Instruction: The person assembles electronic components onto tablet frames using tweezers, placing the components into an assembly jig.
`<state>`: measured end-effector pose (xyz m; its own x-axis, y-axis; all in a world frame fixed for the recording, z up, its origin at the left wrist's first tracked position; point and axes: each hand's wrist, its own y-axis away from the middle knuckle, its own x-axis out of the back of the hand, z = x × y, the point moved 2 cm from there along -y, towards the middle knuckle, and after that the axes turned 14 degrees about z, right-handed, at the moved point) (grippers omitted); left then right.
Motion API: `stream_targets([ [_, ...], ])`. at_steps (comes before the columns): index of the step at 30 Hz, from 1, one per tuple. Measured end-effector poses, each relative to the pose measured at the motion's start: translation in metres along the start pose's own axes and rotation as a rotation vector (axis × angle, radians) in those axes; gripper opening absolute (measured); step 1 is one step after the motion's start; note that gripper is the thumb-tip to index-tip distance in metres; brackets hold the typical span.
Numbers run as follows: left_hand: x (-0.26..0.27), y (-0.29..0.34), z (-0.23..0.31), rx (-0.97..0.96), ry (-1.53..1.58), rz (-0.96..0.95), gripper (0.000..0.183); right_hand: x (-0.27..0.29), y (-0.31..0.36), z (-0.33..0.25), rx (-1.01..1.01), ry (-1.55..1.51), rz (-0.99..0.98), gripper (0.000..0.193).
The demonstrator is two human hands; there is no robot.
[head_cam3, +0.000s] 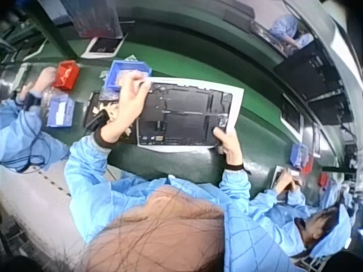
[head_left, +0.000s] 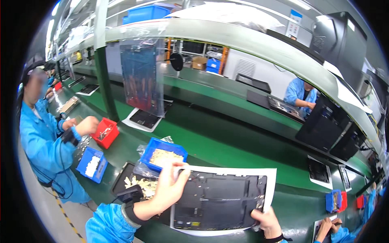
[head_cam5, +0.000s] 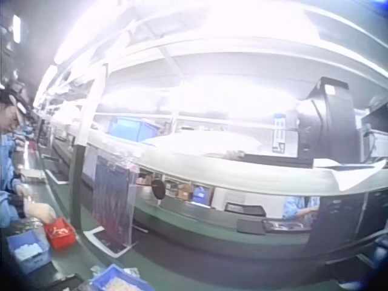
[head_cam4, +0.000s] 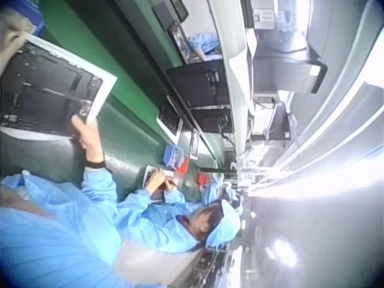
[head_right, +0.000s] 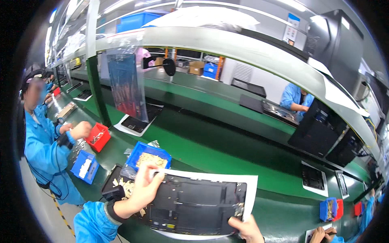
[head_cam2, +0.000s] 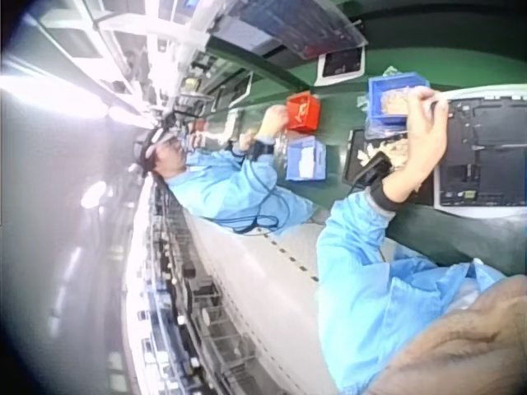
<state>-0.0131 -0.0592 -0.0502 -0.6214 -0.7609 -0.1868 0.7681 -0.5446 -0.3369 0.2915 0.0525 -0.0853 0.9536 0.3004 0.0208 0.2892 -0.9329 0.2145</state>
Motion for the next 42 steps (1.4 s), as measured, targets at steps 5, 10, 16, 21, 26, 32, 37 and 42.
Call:
stream_targets([
  [5, 0.062, -0.083, 0.005, 0.264, -0.315, -0.336, 0.027, 0.041, -0.076, -0.039, 0.227, -0.246, 0.113, 0.015],
  [10, 0.169, -0.208, -0.039, 0.08, -0.983, -0.188, 0.028, 0.11, -0.181, -0.059, 0.257, -0.066, 0.356, 0.032],
  [16, 0.166, -0.257, -0.153, -0.258, -1.333, -0.23, 0.036, 0.135, -0.195, 0.043, 0.822, 0.409, 0.845, 0.024],
  [21, 0.133, -0.26, -0.193, -0.288, -1.525, -0.247, 0.043, 0.016, -0.107, 0.033, 0.79, 0.643, 0.527, 0.021],
  [26, 0.16, -0.289, -0.216, -0.516, -1.424, -0.188, 0.022, 0.007, -0.107, 0.027, 0.84, 0.824, 0.41, 0.018],
  [32, 0.155, -0.293, -0.21, -0.77, -2.045, -0.159, 0.015, 0.005, -0.106, 0.029, 0.816, 0.767, 0.418, 0.013],
  [37, 0.111, -0.263, -0.151, -1.133, -1.917, -0.028, 0.022, 0.008, -0.108, 0.029, 0.807, 0.767, 0.382, 0.007],
  [42, 0.039, -0.192, -0.097, -1.264, -1.863, -0.296, 0.043, -0.024, -0.087, 0.018, 0.676, 0.389, 0.33, 0.008],
])
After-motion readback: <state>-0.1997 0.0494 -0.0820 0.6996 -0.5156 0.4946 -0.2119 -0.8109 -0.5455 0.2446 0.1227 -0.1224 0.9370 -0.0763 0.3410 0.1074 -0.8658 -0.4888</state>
